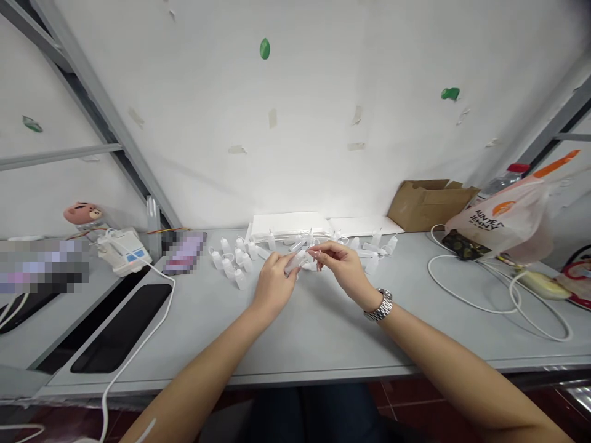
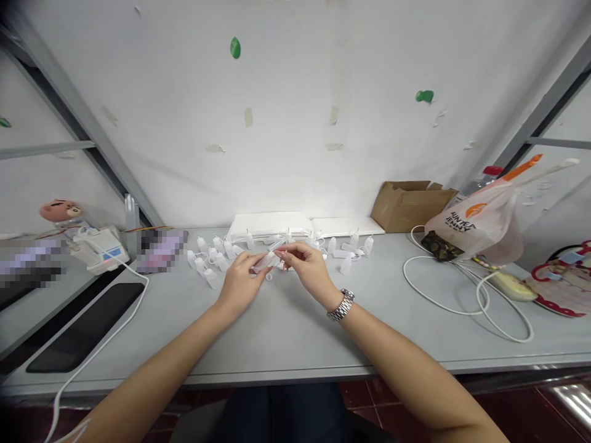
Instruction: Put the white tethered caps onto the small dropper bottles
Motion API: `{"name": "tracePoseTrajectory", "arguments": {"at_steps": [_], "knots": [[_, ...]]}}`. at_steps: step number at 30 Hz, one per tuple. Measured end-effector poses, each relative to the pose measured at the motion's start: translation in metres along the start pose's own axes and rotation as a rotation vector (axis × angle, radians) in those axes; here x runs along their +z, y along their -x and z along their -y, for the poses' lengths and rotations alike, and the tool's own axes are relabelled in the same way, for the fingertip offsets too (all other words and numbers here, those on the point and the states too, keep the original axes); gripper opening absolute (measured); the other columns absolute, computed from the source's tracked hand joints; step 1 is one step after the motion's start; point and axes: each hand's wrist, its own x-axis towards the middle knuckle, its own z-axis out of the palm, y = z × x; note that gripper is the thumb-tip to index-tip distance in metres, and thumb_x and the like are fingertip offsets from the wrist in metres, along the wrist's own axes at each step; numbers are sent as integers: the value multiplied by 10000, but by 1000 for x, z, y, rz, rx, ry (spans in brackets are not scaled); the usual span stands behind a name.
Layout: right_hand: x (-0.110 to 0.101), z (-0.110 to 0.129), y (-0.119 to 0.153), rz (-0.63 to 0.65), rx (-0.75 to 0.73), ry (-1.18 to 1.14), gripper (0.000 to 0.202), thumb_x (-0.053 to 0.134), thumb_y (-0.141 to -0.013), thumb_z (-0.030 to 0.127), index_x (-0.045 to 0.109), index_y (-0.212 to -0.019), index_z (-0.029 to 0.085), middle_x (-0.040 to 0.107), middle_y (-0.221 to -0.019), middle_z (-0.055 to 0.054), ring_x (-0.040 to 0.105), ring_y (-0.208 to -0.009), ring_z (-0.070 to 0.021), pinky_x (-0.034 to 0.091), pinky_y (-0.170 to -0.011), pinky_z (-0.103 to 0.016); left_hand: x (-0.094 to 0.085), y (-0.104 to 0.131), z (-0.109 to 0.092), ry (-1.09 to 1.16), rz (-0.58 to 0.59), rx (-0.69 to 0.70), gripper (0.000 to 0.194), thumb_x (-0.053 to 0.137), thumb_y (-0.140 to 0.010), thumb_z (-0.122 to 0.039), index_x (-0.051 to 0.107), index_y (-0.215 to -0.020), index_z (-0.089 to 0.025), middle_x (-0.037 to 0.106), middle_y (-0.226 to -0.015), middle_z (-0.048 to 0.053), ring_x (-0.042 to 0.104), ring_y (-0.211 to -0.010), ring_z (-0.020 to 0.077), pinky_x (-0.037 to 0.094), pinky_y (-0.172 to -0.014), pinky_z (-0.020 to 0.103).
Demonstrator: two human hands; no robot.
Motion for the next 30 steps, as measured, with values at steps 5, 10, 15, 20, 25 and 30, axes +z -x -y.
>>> {"name": "tracePoseTrajectory", "arguments": {"at_steps": [5,10,15,20,25,30], "knots": [[-3,-2,-3,-79,-1,-12,200,617,-729,362,669,-817,190,628,-752,-28,537,-588,-115,472,-613,-301,0,0,-1,20,-47,38,271,579,-765,-219,619,-1032,-248,552,-825,11,553,-732,137,491,-692,301],[-6,0,-4,-94,-34,45,246,545,-789,384,695,-897,223,549,-716,-8,462,-579,-99,420,-602,-273,-3,2,-10,61,-119,129,270,558,-785,-220,612,-1047,-259,545,-808,8,544,-754,133,481,-710,290],[-5,0,-2,-34,8,-47,268,522,-807,395,692,-910,214,428,-602,15,395,-565,-104,367,-574,-263,-2,5,-12,71,-145,180,271,559,-785,-216,610,-1049,-247,541,-800,12,545,-757,135,478,-712,293],[-3,-1,-2,-9,83,-124,287,546,-778,420,688,-870,189,393,-560,26,368,-538,-102,329,-532,-257,0,5,-11,70,-149,197,271,557,-785,-221,606,-1049,-254,545,-807,13,535,-724,128,479,-679,287],[-3,-3,-3,-7,89,-143,286,551,-776,426,684,-867,190,406,-594,20,365,-551,-101,325,-536,-255,-1,5,-11,60,-128,186,273,558,-783,-214,609,-1048,-251,533,-788,9,537,-740,132,480,-680,283],[-3,-6,-2,33,94,-195,239,563,-774,395,657,-684,194,479,-655,3,368,-552,-90,332,-548,-253,0,5,-12,50,-128,189,277,562,-779,-200,607,-1049,-241,530,-785,9,536,-748,133,480,-692,283]]}}
